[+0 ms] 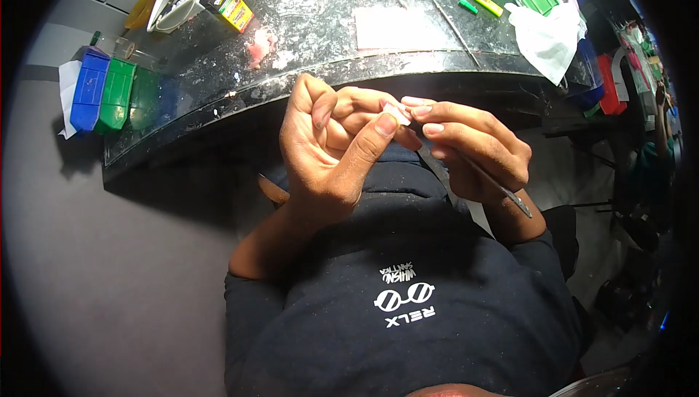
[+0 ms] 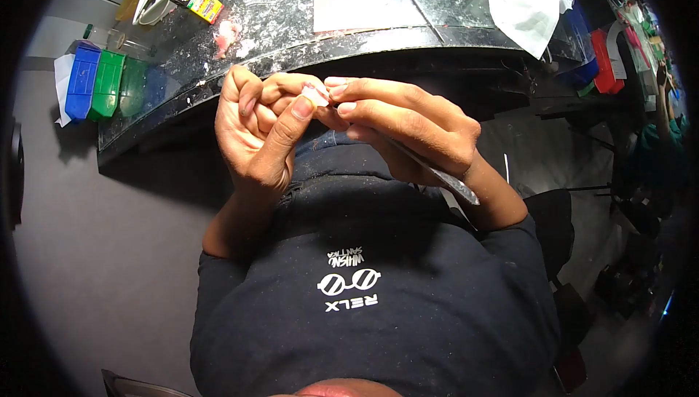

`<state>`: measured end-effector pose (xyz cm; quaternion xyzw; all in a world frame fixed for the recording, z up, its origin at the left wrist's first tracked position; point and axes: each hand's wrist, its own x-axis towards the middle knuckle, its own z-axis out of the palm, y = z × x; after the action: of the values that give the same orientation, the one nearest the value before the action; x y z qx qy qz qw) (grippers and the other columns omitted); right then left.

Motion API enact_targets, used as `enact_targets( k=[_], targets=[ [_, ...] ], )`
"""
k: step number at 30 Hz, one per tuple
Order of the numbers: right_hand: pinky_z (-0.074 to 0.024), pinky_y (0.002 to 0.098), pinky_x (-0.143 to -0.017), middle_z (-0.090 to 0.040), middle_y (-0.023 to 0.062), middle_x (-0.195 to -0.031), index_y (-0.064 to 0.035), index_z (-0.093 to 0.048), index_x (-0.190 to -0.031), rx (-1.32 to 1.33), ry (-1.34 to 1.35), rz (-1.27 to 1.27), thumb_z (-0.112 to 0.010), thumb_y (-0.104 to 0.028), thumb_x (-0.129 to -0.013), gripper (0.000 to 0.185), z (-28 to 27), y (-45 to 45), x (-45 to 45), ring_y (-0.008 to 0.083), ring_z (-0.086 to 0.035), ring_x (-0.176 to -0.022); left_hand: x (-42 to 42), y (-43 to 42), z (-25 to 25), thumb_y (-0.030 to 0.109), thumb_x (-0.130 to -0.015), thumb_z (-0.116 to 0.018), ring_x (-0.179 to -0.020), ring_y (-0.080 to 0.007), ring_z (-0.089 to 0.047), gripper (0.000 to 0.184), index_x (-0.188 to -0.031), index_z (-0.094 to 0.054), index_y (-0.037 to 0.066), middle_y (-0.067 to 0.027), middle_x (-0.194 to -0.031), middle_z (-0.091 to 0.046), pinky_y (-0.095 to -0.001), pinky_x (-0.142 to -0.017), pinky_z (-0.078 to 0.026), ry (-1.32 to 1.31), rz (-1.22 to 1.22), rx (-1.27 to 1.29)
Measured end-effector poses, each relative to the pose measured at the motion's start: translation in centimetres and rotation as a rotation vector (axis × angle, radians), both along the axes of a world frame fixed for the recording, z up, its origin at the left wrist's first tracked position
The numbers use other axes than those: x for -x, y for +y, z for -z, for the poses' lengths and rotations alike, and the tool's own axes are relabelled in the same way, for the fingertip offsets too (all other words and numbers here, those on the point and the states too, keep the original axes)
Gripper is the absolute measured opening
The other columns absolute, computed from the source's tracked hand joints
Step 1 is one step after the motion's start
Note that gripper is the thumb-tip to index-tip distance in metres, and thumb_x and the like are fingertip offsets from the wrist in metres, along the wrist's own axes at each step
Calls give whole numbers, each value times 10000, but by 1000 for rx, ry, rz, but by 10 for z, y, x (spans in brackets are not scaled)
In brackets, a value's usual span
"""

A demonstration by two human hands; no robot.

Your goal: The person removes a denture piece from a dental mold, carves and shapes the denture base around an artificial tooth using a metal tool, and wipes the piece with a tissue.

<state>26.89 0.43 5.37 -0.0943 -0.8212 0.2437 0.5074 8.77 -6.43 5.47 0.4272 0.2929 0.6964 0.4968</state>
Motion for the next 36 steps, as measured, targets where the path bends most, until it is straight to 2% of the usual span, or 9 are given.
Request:
enact_targets(
  k=[9, 12, 17, 23, 25, 29, 31, 34, 36],
  targets=[
    [-627, 360, -827, -714, 209, -1082, 42, -676, -1081, -83, 10, -4, -761, 48, -823, 272, 6, 4, 3, 316, -732, -1007, -3, -2, -1, -133, -910, -600, -912, -225, -715, 386, -942, -263, 52, -240, -1019, -629, -304, -822, -590, 6, -52, 19],
    [-636, 368, -812, -704, 239, -1077, 76, -665, -1062, -219, -7, 29, -770, 48, -813, 272, 9, 6, 3, 326, -734, -988, -3, -3, 2, -135, -906, -603, -940, -212, -705, 383, -935, -273, 57, -232, -1029, -630, -300, -845, -577, 22, -68, 8],
    [-637, 381, -815, -700, 230, -1062, 91, -667, -1057, -301, -18, 44, -778, 53, -799, 283, 14, 9, 5, 344, -733, -979, -3, -2, 7, -140, -902, -600, -978, -194, -690, 378, -927, -281, 61, -224, -1040, -630, -293, -863, -564, 19, -79, -7],
    [-638, 388, -811, -700, 225, -1046, 103, -680, -1024, -342, -21, 44, -788, 50, -781, 271, 16, 12, 5, 350, -734, -974, -4, -2, 9, -147, -895, -609, -959, -176, -693, 387, -921, -284, 62, -213, -1021, -636, -257, -819, -565, 24, -96, 14],
    [-632, 452, -816, -691, 259, -1072, 104, -645, -1041, -338, -50, 5, -724, 84, -839, 218, 16, 13, 3, 397, -722, -991, -5, -2, 9, -148, -892, -613, -937, -167, -693, 391, -917, -285, 63, -207, -1005, -639, -239, -800, -563, 47, -117, 26],
    [-631, 459, -822, -692, 254, -1064, 110, -644, -1037, -362, -67, -12, -731, 81, -833, 223, 20, 21, 4, 400, -720, -998, -3, 0, 10, -152, -893, -608, -910, -157, -691, 389, -915, -286, 64, -203, -990, -640, -234, -787, -564, 85, -125, 50],
    [-636, 391, -796, -695, 238, -1014, 129, -672, -993, -433, -59, -13, -762, 54, -780, 244, 23, 26, 6, 353, -736, -927, -2, 1, 10, -146, -892, -612, -875, -162, -692, 389, -912, -285, 63, -202, -978, -638, -247, -775, -573, 117, -130, 97],
    [-636, 382, -779, -693, 248, -1025, 133, -665, -991, -464, -193, 67, -743, 81, -772, 238, 18, 34, 0, 344, -736, -901, -1, 1, 10, -136, -890, -620, -852, -177, -697, 390, -911, -283, 59, -208, -972, -636, -266, -769, -583, 128, -89, 77],
    [-636, 356, -745, -697, 242, -1040, 132, -661, -1002, -379, -181, 116, -724, 119, -758, 252, 27, 39, -4, 310, -737, -891, -2, 1, 6, -125, -897, -614, -852, -197, -704, 388, -912, -272, 57, -227, -974, -636, -293, -789, -594, 138, -104, 5]
  ],
)
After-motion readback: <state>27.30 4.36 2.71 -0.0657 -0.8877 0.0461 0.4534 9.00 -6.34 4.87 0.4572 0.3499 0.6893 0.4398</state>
